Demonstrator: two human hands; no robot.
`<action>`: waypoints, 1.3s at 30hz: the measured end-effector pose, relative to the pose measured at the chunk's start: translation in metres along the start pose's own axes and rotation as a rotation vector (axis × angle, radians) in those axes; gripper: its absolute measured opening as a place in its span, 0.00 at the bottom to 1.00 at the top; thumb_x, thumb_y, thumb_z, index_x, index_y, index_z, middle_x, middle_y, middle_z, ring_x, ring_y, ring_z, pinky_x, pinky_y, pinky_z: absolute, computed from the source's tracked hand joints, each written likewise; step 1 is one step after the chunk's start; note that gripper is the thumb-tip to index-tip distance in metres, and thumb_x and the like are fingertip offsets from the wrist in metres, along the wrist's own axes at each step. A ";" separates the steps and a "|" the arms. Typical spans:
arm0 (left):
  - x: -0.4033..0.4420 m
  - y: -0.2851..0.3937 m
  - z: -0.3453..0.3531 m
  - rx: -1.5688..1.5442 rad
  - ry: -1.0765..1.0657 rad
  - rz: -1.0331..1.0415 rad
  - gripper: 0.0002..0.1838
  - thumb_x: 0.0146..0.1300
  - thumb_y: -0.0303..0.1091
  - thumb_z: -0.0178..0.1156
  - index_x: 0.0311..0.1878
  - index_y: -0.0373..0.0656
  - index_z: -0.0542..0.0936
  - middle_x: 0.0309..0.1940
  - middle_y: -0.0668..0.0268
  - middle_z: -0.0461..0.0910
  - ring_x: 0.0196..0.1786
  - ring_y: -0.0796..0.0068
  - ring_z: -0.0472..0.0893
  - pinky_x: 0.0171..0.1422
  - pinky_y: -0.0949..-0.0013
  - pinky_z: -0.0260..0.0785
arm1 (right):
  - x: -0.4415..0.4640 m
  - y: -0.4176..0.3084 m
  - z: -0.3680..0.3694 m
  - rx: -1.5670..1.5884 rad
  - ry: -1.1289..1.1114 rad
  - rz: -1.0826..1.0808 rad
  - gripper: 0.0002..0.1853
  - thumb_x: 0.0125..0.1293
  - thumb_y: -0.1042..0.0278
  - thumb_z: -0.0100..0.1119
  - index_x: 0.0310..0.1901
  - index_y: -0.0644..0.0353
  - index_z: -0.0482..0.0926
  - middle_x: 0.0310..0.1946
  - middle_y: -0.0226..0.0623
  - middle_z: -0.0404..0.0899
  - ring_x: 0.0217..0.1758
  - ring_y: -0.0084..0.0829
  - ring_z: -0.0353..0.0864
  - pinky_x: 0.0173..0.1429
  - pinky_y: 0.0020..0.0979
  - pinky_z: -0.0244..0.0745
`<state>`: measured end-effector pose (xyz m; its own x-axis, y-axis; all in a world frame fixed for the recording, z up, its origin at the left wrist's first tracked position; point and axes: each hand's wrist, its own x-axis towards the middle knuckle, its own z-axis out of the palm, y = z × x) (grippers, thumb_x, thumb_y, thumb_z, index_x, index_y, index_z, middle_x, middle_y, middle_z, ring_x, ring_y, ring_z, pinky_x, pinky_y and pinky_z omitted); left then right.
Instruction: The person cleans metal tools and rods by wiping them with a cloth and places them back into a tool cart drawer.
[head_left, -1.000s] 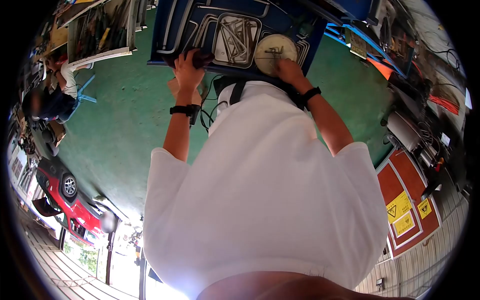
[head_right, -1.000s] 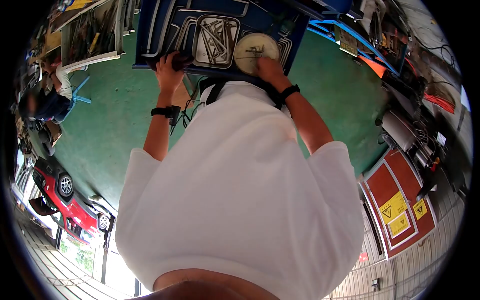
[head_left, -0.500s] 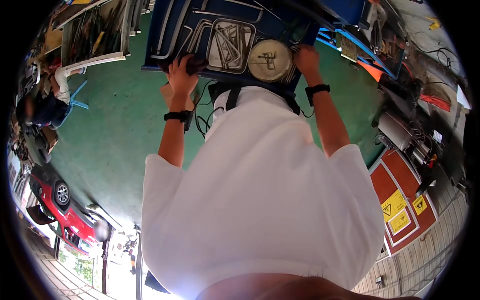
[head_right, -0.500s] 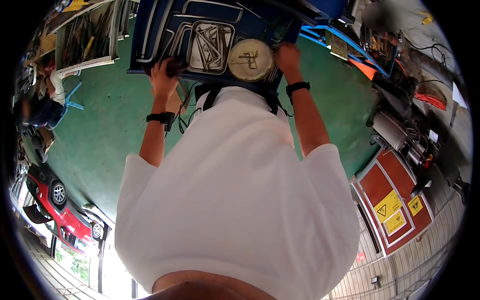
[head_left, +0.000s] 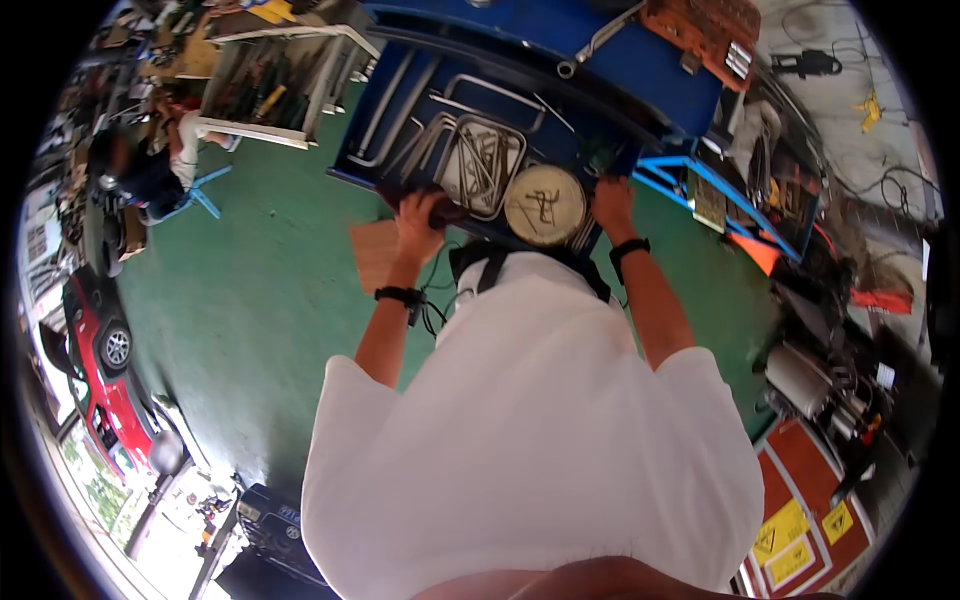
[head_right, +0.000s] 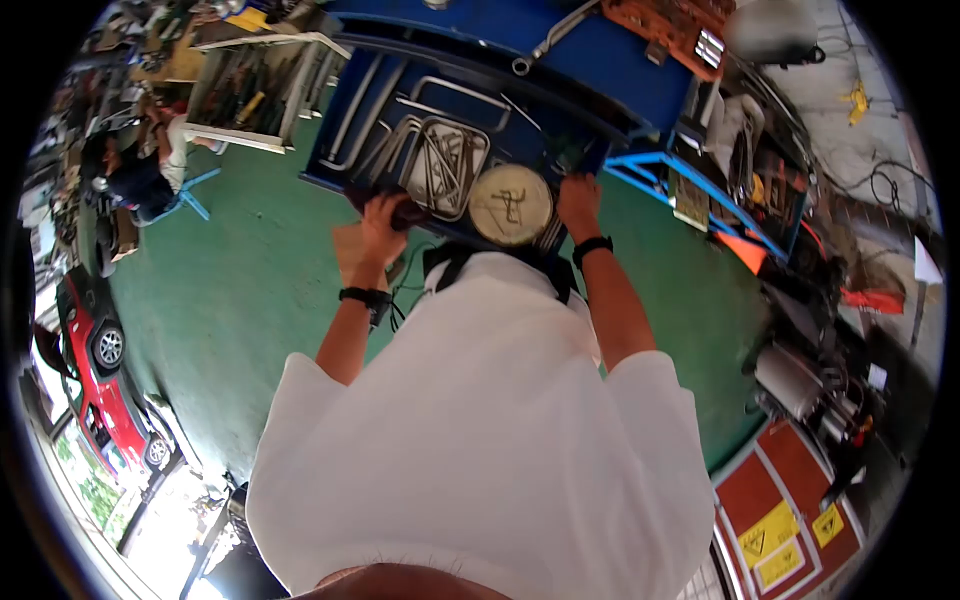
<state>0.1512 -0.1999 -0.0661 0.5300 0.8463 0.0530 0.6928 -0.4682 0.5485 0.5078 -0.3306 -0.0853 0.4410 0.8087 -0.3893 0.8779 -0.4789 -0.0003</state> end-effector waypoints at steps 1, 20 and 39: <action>-0.004 0.004 0.001 -0.020 -0.003 0.028 0.30 0.42 0.24 0.65 0.54 0.57 0.78 0.57 0.56 0.74 0.60 0.47 0.71 0.60 0.49 0.68 | 0.001 0.001 -0.002 0.010 0.033 -0.022 0.09 0.60 0.72 0.58 0.41 0.60 0.82 0.47 0.42 0.80 0.58 0.43 0.72 0.59 0.45 0.69; -0.095 0.158 0.004 -0.624 -0.065 -0.321 0.33 0.46 0.22 0.69 0.60 0.48 0.75 0.51 0.60 0.82 0.55 0.64 0.81 0.60 0.63 0.74 | 0.028 0.062 -0.011 0.378 0.000 -0.713 0.13 0.54 0.61 0.73 0.30 0.64 0.84 0.29 0.47 0.80 0.34 0.48 0.81 0.40 0.45 0.76; -0.229 0.320 0.096 -1.021 0.193 -0.435 0.34 0.47 0.22 0.70 0.61 0.47 0.74 0.54 0.61 0.78 0.53 0.68 0.80 0.59 0.65 0.74 | 0.022 0.077 0.004 0.667 0.109 -0.879 0.10 0.46 0.74 0.74 0.27 0.64 0.80 0.23 0.43 0.80 0.28 0.40 0.82 0.34 0.39 0.76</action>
<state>0.2985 -0.5679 0.0167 0.1947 0.9535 -0.2299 0.0282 0.2288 0.9731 0.5841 -0.3513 -0.0977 -0.2433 0.9672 0.0731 0.6307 0.2150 -0.7457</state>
